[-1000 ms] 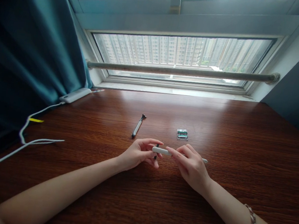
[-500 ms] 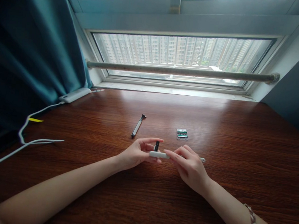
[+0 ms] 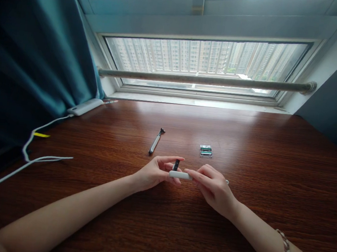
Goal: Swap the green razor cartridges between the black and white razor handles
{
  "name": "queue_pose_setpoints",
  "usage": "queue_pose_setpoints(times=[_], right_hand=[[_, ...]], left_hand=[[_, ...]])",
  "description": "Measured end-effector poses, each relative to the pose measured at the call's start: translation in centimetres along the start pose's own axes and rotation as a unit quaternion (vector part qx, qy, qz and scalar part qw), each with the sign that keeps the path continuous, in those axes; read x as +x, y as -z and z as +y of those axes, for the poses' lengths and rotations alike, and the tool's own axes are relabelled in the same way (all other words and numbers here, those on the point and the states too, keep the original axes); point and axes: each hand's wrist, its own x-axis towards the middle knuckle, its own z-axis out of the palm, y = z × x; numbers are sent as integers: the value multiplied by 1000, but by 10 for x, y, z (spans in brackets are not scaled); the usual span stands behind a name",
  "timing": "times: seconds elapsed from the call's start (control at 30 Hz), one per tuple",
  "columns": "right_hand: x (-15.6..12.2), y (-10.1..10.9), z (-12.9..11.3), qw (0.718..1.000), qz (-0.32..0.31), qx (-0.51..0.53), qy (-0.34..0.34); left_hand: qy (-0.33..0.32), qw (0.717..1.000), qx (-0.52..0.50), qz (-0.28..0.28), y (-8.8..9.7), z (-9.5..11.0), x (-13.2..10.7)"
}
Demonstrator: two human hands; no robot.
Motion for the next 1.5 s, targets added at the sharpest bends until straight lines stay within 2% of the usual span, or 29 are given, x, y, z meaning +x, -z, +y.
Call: queue_pose_setpoints(times=[0.3,0.4,0.53,0.6,0.9,1.07,1.27,1.43,1.5], right_hand=[[-3,-3,3,994,88,-45,-54],[-2,-2,3,995,82,-40,-40],[-1,0,1,999,33,-22,9],[-1,0,1,999,24,-18,12],[-3,-2,4,995,88,-46,-29],[-3,-2,4,994,89,-56,-30],[-2,-2,3,993,101,-43,-38],[-2,-2,4,997,62,-32,-23],[-2,-3,5,996,74,-36,-38]], left_hand=[[30,999,8,-38,-2,6,-1],[31,998,-10,-49,0,5,-2],[24,998,-36,-54,3,3,-2],[27,997,-33,-60,4,3,-2],[50,996,-22,-76,3,6,-3],[36,994,-53,-88,6,6,-3],[23,998,-25,-57,5,3,-2],[-9,1000,28,-10,0,1,-1],[-19,999,45,6,0,0,-1]])
